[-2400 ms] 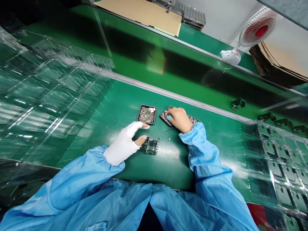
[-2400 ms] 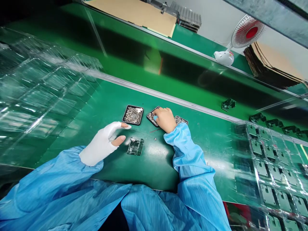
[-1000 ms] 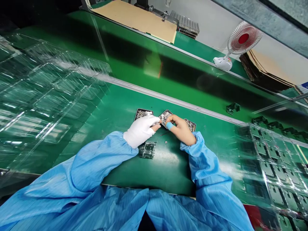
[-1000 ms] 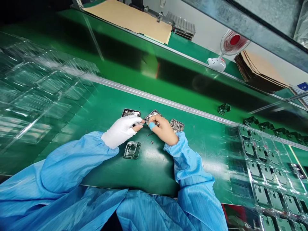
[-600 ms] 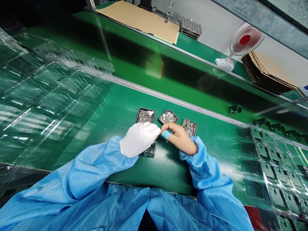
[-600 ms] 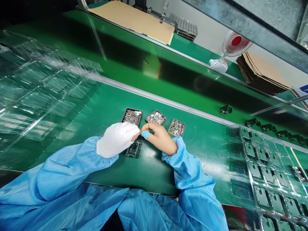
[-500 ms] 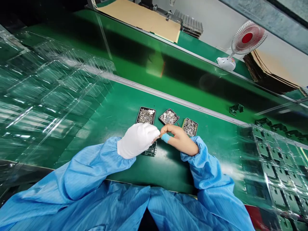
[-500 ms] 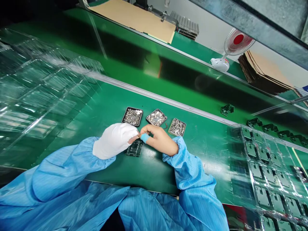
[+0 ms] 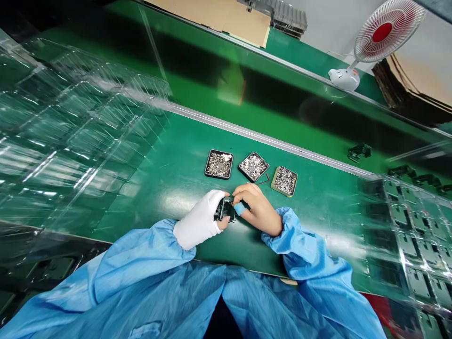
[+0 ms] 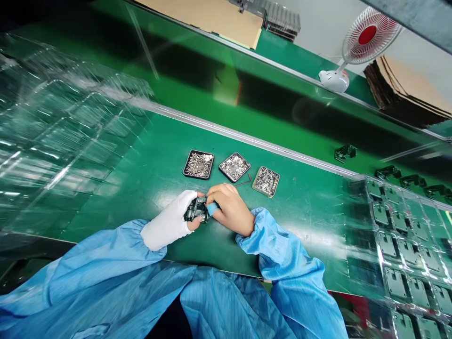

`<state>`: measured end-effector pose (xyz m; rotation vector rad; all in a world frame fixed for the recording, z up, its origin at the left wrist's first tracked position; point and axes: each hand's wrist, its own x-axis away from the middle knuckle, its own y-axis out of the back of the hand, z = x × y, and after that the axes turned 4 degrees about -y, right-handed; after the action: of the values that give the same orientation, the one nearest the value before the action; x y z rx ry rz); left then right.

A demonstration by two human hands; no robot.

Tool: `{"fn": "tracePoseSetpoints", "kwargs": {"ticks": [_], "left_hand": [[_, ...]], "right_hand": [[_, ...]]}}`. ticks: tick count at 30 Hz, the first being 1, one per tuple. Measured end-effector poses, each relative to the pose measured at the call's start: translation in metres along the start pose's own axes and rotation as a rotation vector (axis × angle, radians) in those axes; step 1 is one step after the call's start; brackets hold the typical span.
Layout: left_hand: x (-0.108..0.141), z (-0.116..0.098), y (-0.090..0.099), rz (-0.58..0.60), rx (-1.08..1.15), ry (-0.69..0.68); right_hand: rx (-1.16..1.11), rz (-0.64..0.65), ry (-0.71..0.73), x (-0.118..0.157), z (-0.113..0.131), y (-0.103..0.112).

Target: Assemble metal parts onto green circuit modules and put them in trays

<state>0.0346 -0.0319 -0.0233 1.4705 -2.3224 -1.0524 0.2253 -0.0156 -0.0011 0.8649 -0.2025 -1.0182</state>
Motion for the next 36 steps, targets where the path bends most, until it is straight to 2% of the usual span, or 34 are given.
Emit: {"fn": "tracePoseSetpoints", "kwargs": {"ticks": [3,8,11,16,21,24,29,32,36], "left_hand": [[0.000,-0.003,0.001,-0.033,-0.102,-0.072],[0.003,-0.005,0.002,-0.071,-0.188,-0.086],[-0.001,-0.006,0.011,-0.023,-0.137,-0.092],[-0.015,-0.010,0.028,0.138,-0.294,-0.020],[-0.022,-0.013,0.026,0.178,-0.440,-0.071],[-0.022,-0.009,0.027,0.158,-0.415,-0.061],[-0.010,0.001,0.031,0.003,-0.114,0.019],[0.002,0.002,0.023,0.025,-0.236,-0.014],[0.010,0.003,0.015,0.027,-0.349,-0.004]], "right_hand": [[0.097,-0.010,-0.008,0.003,0.001,-0.003],[0.161,0.021,-0.115,0.008,0.006,-0.010],[0.126,0.046,-0.188,0.008,0.009,-0.010],[0.182,0.085,-0.131,0.006,0.013,-0.012],[0.273,0.121,-0.123,0.005,0.016,-0.017],[0.265,0.101,-0.159,0.002,0.016,-0.014],[0.143,-0.034,-0.354,0.002,0.005,-0.004],[0.136,0.010,-0.385,0.004,-0.008,-0.004],[0.246,0.062,-0.292,0.004,-0.026,0.005]]}}
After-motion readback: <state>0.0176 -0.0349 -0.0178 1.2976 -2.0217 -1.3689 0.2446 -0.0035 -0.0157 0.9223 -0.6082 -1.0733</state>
